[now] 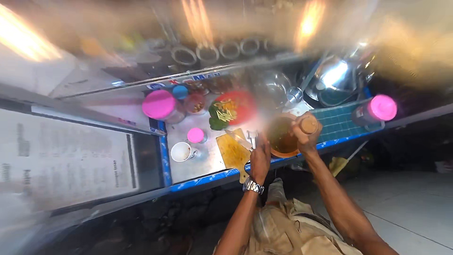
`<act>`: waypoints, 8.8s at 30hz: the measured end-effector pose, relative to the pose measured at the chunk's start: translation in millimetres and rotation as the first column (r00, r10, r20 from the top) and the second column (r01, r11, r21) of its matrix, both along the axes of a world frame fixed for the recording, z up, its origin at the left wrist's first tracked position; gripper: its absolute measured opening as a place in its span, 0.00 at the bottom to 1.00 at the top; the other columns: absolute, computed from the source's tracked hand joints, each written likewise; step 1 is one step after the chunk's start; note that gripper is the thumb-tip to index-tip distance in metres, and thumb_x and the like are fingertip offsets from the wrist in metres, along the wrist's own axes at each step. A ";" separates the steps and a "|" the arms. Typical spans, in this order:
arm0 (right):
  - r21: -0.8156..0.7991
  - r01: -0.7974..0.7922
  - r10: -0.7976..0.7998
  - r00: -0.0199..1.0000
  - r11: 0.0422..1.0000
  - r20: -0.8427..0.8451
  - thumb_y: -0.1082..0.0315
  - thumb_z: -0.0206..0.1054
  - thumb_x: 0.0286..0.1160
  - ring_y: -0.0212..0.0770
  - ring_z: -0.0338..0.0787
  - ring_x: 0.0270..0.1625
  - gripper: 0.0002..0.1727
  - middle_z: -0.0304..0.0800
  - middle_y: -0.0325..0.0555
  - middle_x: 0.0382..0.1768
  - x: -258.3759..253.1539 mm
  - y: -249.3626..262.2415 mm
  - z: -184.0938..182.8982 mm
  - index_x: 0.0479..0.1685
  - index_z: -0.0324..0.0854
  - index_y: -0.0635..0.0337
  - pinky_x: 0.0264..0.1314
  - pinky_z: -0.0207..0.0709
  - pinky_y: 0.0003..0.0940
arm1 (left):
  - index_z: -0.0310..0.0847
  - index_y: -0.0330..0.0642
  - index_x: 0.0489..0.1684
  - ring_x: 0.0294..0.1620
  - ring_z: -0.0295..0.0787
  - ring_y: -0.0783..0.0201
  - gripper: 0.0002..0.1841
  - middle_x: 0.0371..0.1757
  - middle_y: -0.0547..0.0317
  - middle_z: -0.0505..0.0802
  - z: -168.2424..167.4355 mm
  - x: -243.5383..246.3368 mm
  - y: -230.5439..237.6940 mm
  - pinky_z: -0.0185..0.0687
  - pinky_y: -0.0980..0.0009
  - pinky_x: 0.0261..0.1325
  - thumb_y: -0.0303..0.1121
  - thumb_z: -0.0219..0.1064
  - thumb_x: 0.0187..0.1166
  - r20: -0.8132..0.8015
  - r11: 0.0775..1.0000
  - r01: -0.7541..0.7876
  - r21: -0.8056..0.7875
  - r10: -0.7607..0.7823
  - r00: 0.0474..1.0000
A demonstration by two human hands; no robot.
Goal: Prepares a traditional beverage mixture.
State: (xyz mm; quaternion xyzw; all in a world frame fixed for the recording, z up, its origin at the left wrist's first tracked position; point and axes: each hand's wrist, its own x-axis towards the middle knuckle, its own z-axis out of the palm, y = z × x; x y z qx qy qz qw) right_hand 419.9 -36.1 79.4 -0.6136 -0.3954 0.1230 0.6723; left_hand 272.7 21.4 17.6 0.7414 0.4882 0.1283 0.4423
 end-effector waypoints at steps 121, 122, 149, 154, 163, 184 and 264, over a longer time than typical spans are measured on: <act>0.112 0.134 -0.137 0.990 0.985 0.024 0.73 0.72 0.58 0.25 0.88 0.31 0.07 0.87 0.31 0.28 10.3 24.9 1.7 0.33 0.80 0.55 0.38 0.87 0.25 | 0.61 0.46 0.91 0.34 0.91 0.44 0.28 0.34 0.41 0.92 -3.5 1.6 -2.1 0.86 0.44 0.46 0.44 0.52 0.93 0.020 1.000 0.006 0.031 -0.007 1.000; 0.085 0.115 -0.117 0.993 0.990 0.025 0.72 0.72 0.58 0.26 0.87 0.31 0.06 0.87 0.32 0.28 9.7 22.7 5.6 0.33 0.80 0.55 0.37 0.86 0.25 | 0.61 0.44 0.91 0.36 0.92 0.44 0.28 0.36 0.39 0.92 -1.8 -0.6 -2.8 0.86 0.44 0.49 0.44 0.52 0.93 0.004 0.999 0.022 0.034 -0.022 1.000; 0.319 -0.097 0.090 0.995 0.943 0.037 0.71 0.69 0.66 0.35 0.83 0.21 0.05 0.82 0.35 0.22 41.2 16.9 71.3 0.31 0.78 0.52 0.25 0.83 0.36 | 0.60 0.48 0.92 0.34 0.91 0.45 0.29 0.36 0.40 0.92 -8.6 -1.4 -2.4 0.86 0.44 0.47 0.45 0.53 0.92 0.039 1.000 -0.002 -0.003 0.002 0.999; 0.471 -0.190 0.155 0.981 0.862 0.112 0.68 0.71 0.69 0.37 0.82 0.20 0.08 0.79 0.35 0.18 25.0 -5.0 119.4 0.33 0.75 0.50 0.27 0.83 0.38 | 0.61 0.50 0.92 0.43 0.94 0.43 0.29 0.47 0.38 0.94 -11.1 -3.7 -3.8 0.86 0.42 0.53 0.45 0.55 0.92 0.097 1.000 -0.011 -0.007 0.012 0.995; 0.130 0.013 -0.022 0.998 0.991 0.064 0.71 0.72 0.60 0.24 0.87 0.32 0.05 0.87 0.30 0.28 19.3 26.2 4.9 0.31 0.81 0.55 0.39 0.85 0.24 | 0.62 0.50 0.91 0.34 0.92 0.47 0.28 0.37 0.42 0.93 -10.2 0.8 -0.4 0.87 0.45 0.46 0.45 0.54 0.92 0.087 1.000 -0.013 0.020 0.011 0.996; 0.292 -0.123 0.107 0.992 0.948 0.071 0.68 0.73 0.66 0.35 0.86 0.26 0.06 0.84 0.35 0.24 24.2 3.6 55.5 0.33 0.80 0.51 0.32 0.86 0.37 | 0.61 0.49 0.92 0.32 0.90 0.46 0.29 0.36 0.41 0.92 -11.7 -2.4 -3.8 0.86 0.44 0.43 0.45 0.54 0.92 0.083 1.000 -0.021 0.007 0.020 0.996; 0.082 -0.044 0.036 0.995 0.996 0.097 0.72 0.76 0.55 0.24 0.89 0.36 0.10 0.89 0.35 0.30 5.8 42.7 -4.9 0.34 0.83 0.62 0.44 0.86 0.24 | 0.62 0.48 0.91 0.35 0.92 0.44 0.29 0.38 0.39 0.93 -6.1 -1.0 -7.1 0.87 0.44 0.46 0.44 0.55 0.92 0.034 0.999 -0.029 -0.021 0.030 0.999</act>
